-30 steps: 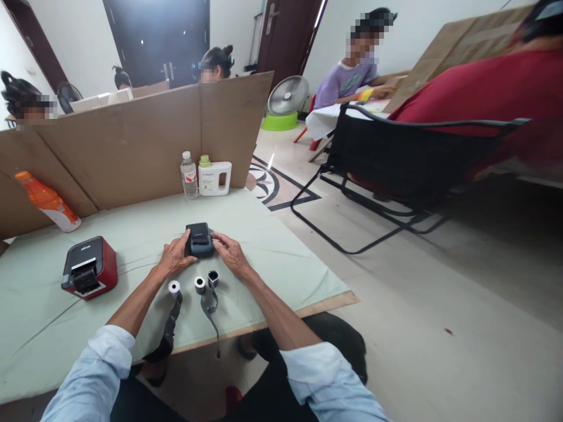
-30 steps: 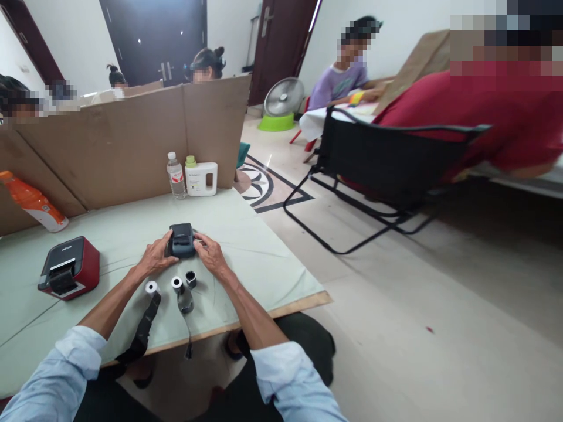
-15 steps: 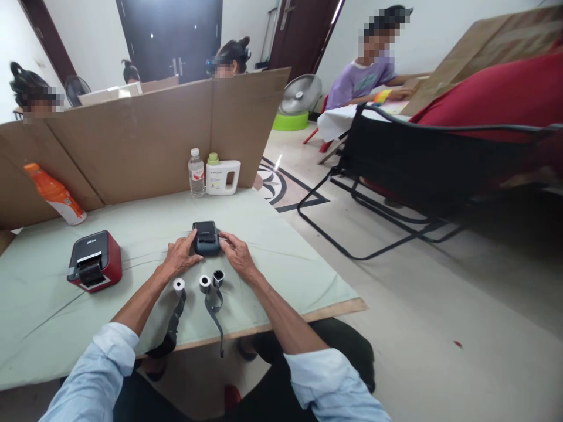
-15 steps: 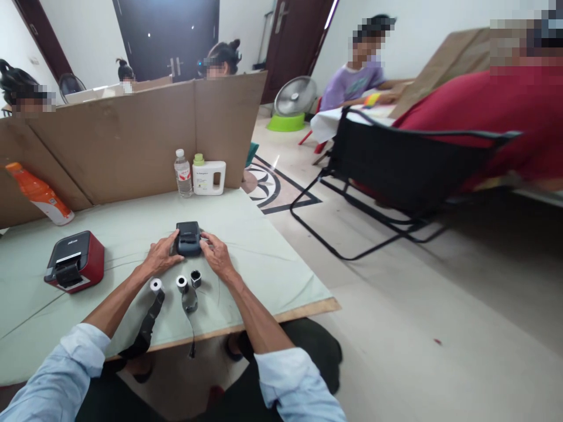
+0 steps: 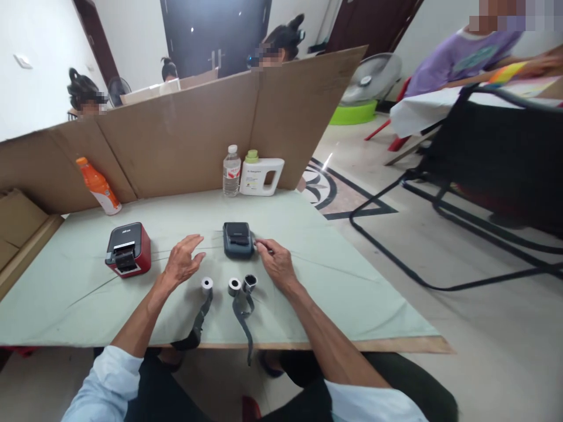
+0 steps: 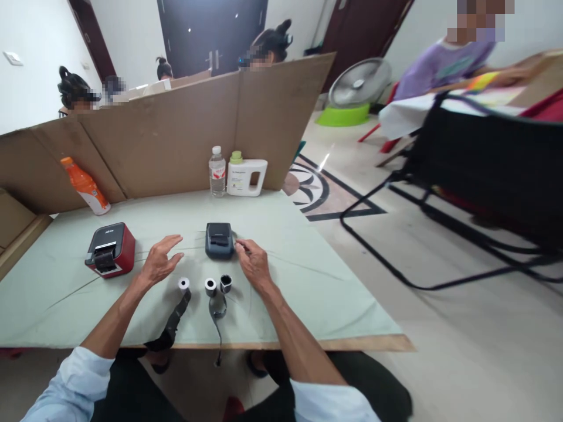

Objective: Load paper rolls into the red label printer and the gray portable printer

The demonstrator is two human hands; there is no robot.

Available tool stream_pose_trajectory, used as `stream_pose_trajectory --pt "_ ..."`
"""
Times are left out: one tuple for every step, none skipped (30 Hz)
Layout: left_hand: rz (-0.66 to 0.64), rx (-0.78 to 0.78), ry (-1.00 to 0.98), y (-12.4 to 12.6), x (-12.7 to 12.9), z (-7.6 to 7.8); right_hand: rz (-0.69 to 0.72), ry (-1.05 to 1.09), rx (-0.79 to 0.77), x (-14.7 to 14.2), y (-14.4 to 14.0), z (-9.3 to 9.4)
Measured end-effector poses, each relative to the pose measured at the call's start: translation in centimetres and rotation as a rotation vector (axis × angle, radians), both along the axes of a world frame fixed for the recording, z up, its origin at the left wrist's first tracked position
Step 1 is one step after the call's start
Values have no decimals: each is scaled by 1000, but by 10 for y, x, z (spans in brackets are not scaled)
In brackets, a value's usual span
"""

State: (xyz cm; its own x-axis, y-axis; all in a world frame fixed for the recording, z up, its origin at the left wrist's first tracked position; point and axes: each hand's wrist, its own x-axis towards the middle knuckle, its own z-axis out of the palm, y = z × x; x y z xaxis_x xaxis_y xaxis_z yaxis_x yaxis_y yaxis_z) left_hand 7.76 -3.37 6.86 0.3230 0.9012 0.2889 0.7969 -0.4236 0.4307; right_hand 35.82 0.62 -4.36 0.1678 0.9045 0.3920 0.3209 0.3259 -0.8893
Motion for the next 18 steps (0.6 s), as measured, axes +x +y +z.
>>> stream_pose_trajectory --pt "35 47 28 -8 -9 7 -1 1 1 0 0 0" --pt "82 101 58 -16 -19 13 -2 2 1 0 -1 0" --pt "146 160 84 -24 -30 19 -2 3 2 0 -1 0" --pt "223 221 106 -31 -42 25 -1 4 2 0 -1 0" --pt "306 278 124 -38 -55 31 -2 5 3 0 -1 0" --pt "392 334 139 -44 -68 36 -5 7 4 0 -2 0" --pt "486 374 153 -49 -80 40 -8 10 6 0 -2 0" --pt "583 389 166 -54 -92 44 -10 12 8 0 -2 -1" --pt "673 373 176 -57 -102 47 -11 14 10 -1 -2 -1" --pt "754 334 185 -60 -110 49 -11 16 11 -1 -2 -1" --pt "820 280 190 -63 -117 51 -11 18 10 -1 -2 0" --pt "869 222 192 -64 -122 51 -10 19 8 -1 -3 0" --pt "903 168 189 -65 -126 51 -10 19 5 -1 -3 0" --pt "923 122 183 -66 -128 51 -9 19 2 -1 -3 0" --pt "933 85 174 -66 -128 50 -6 17 -1 0 -4 1" --pt "935 57 164 -65 -128 48 -3 16 -4 0 -4 1" --pt "931 36 154 -65 -128 46 -1 13 -5 0 -4 2" --pt "925 22 147 -64 -127 44 0 10 -6 1 -5 2"
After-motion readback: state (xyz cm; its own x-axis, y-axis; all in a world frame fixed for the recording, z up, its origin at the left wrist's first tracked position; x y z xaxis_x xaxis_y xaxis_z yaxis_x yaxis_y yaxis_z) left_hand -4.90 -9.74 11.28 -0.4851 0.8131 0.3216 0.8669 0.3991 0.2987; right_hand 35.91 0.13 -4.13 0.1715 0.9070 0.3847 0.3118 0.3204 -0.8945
